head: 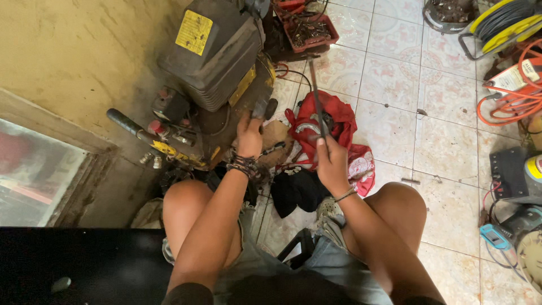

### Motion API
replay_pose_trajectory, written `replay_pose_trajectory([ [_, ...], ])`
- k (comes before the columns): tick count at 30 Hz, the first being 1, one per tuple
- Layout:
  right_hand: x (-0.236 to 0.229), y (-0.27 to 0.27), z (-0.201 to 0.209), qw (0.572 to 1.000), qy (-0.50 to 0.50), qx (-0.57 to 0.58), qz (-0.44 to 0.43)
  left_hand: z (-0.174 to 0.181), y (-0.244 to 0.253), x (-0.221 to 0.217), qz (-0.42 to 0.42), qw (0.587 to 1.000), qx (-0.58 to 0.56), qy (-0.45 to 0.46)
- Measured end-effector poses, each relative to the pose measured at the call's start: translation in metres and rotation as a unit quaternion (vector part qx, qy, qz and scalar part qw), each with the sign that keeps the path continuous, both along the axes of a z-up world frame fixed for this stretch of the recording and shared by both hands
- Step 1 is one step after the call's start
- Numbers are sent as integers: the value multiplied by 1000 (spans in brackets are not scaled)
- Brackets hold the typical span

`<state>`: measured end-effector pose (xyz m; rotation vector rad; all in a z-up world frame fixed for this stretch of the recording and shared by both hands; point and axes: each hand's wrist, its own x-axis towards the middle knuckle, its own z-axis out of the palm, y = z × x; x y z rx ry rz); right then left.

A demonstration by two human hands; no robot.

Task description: The person sits on the floor and uses a metal file to smooth the edges of a small metal part. They hold the part in their left hand and file it with their right hand, repeatedly turning the part to work on different sides.

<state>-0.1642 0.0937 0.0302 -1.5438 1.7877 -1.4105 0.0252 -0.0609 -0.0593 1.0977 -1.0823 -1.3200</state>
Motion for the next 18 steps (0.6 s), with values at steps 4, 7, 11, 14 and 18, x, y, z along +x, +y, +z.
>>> replay_pose_trajectory([
  [4, 9, 2, 27, 997, -56, -43, -34, 51, 38, -7, -84, 994, -62, -37],
  [7, 7, 2, 28, 992, -72, -88, -62, 69, 57, -13, -118, 963, -183, -162],
  [11, -1, -7, 1, 992, 16, -117, -46, 13, 51, -30, -114, 925, -274, -238],
  [14, 0, -5, 6, 993, 106, -50, 7, 43, 56, -30, -111, 908, -323, -243],
  [18, 2, -4, 12, 993, 109, 28, 24, 84, 68, -25, -142, 946, -204, -207],
])
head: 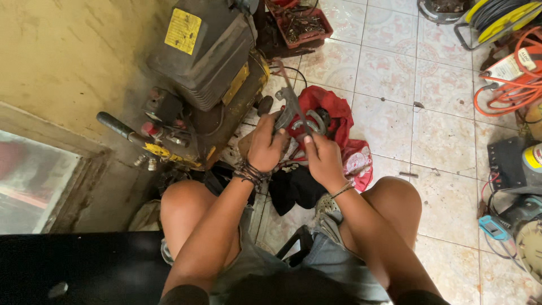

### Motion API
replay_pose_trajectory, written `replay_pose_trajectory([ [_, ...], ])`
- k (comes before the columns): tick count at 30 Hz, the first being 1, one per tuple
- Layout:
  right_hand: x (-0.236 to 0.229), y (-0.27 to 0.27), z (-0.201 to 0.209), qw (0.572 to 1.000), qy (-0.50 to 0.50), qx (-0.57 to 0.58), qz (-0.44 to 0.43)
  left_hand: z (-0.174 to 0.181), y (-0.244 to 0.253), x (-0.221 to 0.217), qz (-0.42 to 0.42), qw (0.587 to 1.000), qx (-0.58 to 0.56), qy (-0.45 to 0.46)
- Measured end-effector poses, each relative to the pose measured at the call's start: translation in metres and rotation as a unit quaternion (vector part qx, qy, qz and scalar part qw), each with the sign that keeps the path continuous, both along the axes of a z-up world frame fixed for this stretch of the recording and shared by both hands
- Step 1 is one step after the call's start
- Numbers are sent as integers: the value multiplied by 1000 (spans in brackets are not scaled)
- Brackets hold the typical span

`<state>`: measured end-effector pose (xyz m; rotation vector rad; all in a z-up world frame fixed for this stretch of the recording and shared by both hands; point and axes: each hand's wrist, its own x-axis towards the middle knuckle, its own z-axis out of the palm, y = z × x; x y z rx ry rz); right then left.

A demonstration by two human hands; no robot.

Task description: The person sits on the floor and uses a metal file to smooth the edges of a small metal part. They hold the part in their left hand and file it with their right hand, repeatedly turning the part to work on different sides.

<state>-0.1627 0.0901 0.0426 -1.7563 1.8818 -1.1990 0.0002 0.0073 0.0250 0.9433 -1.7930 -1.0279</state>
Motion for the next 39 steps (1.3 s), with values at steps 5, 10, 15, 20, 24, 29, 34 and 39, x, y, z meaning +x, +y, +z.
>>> replay_pose_trajectory([
  [5, 1, -4, -13, 997, -80, 2, -12, -14, -11, -2, 10, 992, 122, -9],
  [10, 5, -21, -30, 991, -136, -11, -8, -106, -49, -16, 8, 995, -46, -85],
  [15, 12, -13, -12, 994, 62, 93, -7, -242, -96, -48, 66, 957, -161, -234],
  [20, 8, -16, -17, 978, 112, 176, -16, -100, -42, -51, 124, 972, 173, 100],
  [24, 7, -16, -12, 972, 117, 204, -24, -81, -46, -54, 154, 970, 179, 51],
  [29, 0, -28, -5, 970, 123, 206, -27, -44, -34, -59, 112, 979, 159, 66],
  [34, -5, -36, -7, 975, 104, 193, -36, -34, -27, -66, 84, 988, 121, 54],
  [39, 4, -21, -9, 978, 76, 193, -19, -18, -31, -51, 136, 983, 92, 85],
])
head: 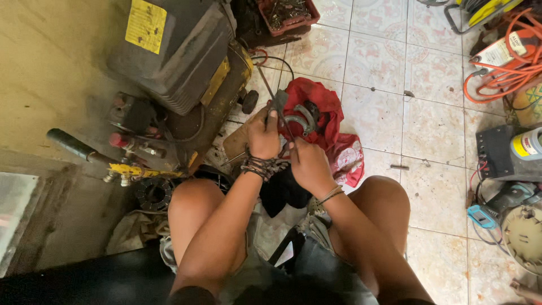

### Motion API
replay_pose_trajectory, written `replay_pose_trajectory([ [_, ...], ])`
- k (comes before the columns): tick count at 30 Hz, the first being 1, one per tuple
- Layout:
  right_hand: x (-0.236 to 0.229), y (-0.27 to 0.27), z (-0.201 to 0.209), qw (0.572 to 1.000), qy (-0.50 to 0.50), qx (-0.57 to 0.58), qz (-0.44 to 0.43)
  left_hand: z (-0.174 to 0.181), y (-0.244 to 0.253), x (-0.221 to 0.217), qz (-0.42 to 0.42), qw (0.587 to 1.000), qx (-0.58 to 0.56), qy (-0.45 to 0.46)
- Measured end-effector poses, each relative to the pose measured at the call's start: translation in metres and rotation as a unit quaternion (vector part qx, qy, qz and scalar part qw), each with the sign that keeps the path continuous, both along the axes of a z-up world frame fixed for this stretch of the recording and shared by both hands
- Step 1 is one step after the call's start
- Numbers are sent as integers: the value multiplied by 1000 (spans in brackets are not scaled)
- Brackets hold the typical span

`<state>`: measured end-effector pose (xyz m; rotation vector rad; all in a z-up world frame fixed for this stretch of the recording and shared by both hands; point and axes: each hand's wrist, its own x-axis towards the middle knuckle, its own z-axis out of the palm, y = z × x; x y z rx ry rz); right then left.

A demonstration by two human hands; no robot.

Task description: The person sits on the floor and uses a metal file to smooth the edges of a small metal part. They hold the part in their left hand and file it with their right hand, repeatedly turning the part to work on different sides.

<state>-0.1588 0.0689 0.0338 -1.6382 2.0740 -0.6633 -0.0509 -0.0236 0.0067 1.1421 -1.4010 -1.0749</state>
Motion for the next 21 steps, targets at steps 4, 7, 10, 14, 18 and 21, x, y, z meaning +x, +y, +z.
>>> replay_pose_trajectory([
  [4, -3, 1, -3, 1000, -1, -20, 7, -27, -7, -6, 26, 1000, -6, 16],
  [7, -11, -7, -2, 998, -16, -63, 4, -20, -2, -11, 24, 999, -10, 26],
  [10, -10, -3, 19, 993, -52, -105, -13, -19, -7, -13, -16, 992, 13, 128],
  [14, -11, 14, 44, 942, -238, -224, -76, -24, -18, -11, -22, 979, 12, 204],
  [18, -14, 17, 40, 893, -341, -274, -107, 10, 2, -11, -56, 893, 180, 409],
  [21, -42, 7, -22, 900, -345, -243, -110, 2, -3, -16, -79, 832, 230, 498],
])
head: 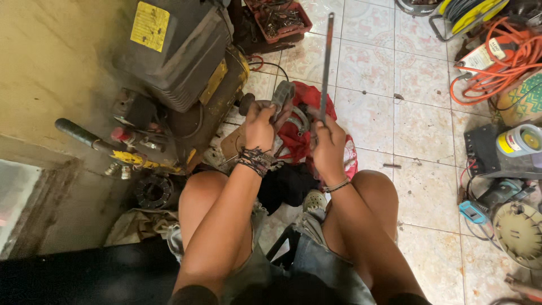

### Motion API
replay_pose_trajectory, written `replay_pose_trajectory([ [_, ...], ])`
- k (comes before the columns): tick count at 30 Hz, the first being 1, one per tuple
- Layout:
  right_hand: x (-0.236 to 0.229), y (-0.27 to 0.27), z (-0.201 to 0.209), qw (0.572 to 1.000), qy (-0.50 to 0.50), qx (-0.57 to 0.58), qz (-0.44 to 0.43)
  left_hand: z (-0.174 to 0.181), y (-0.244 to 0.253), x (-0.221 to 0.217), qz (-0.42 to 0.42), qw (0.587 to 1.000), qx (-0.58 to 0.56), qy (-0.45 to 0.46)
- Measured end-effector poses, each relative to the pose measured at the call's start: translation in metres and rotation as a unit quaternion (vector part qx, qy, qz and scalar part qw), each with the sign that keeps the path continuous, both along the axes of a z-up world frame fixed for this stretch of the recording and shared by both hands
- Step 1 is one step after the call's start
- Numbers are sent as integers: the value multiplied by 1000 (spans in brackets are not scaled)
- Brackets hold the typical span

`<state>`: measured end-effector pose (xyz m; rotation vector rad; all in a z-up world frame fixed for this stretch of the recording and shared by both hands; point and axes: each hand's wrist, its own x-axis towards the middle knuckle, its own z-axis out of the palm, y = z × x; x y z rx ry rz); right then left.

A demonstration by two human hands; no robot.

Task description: The person sits on the floor and uses a metal file to smooth the edges of a small metal part. They hold the part in their left hand and file it with their right hand, repeatedly turning the part to work on different sides.

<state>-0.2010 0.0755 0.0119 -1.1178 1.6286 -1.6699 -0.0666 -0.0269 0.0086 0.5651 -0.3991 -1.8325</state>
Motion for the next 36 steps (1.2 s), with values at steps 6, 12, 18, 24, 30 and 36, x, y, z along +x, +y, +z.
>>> replay_pose_trajectory([
  [6, 44, 27, 88, 967, 247, -2, 64, 9, 11, -6, 2, 999, -47, 10],
  [12, 42, 29, 81, 922, 379, -3, 79, 11, 12, -6, 94, 939, -192, -269],
  [18, 45, 27, 74, 895, 438, 14, 80, 22, 12, 5, 118, 908, -230, -329],
  [24, 49, 25, 77, 869, 492, 23, 48, 19, 13, 10, 104, 867, -259, -412],
  [30, 47, 19, 78, 881, 470, 35, 46, 27, 30, 2, 93, 858, -263, -430],
  [36, 32, 22, 38, 869, 489, 66, 45, 8, 18, 3, 86, 826, -260, -494],
])
